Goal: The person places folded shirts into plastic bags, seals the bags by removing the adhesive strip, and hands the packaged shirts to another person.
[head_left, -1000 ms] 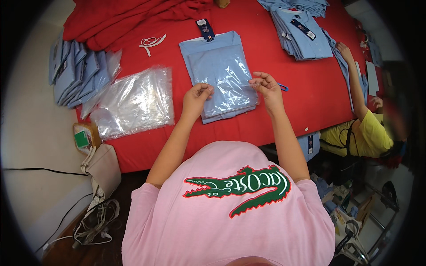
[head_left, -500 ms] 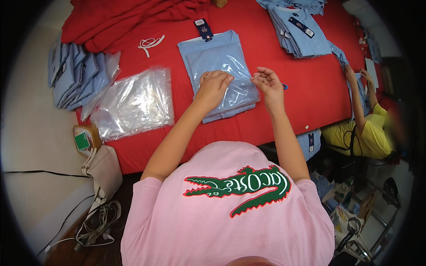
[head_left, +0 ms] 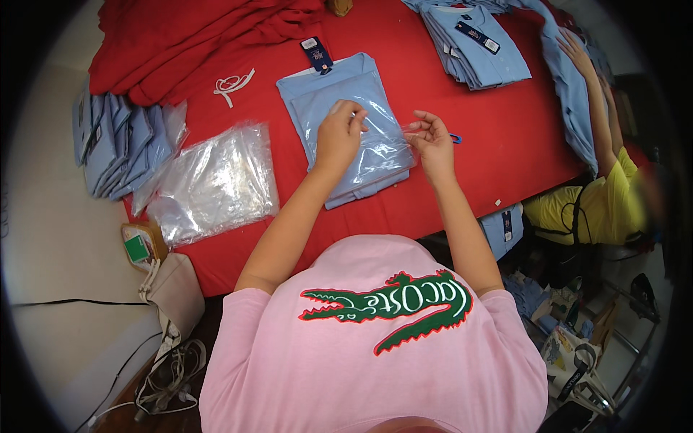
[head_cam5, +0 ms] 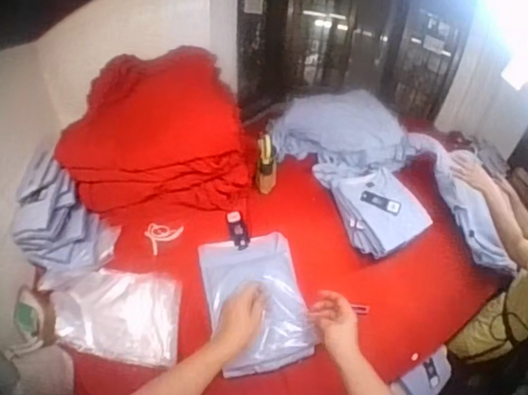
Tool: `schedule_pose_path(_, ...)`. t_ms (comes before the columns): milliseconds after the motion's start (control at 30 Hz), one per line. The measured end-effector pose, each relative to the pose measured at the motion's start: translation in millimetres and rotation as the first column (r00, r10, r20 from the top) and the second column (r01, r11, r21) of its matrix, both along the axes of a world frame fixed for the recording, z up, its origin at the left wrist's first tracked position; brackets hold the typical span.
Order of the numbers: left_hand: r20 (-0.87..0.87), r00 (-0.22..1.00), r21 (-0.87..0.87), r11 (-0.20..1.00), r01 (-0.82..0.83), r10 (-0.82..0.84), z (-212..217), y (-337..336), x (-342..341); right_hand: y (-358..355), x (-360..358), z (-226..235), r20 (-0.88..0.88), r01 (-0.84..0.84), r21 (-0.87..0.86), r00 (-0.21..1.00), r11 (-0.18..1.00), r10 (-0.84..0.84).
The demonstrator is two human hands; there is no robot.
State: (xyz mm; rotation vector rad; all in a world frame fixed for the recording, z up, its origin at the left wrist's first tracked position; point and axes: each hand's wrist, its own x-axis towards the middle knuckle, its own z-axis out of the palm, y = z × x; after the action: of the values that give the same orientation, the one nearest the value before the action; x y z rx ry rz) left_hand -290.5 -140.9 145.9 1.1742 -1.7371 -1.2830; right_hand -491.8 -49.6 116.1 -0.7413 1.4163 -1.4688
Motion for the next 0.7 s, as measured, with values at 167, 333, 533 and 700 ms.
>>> schedule_pose_path(167,-0.078,0.987,0.092,0.984,0.150,-0.143,-55.5,-33.9,19.2,-8.0,-5.7,9.2,0.032,-0.093,-0.006,0.995,0.996,0.094)
schedule_pose_path(333,-0.187,0.905,0.310,0.851,0.423,-0.382,-34.1,-29.9,-0.6,-17.9,3.9,11.2,0.029,-0.119,-0.040,0.992,0.992,0.120)
schedule_pose_path(533,-0.119,0.920,0.245,0.887,0.392,-0.374,-30.9,-28.0,-11.3,-19.4,2.1,5.5,0.083,-0.096,-0.086,0.991,0.992,0.103)
schedule_pose_path(700,0.242,0.809,0.315,0.832,0.457,-0.536,-28.2,-50.1,26.5,-20.8,1.0,1.1,0.062,-0.039,-0.081,0.997,0.996,0.044)
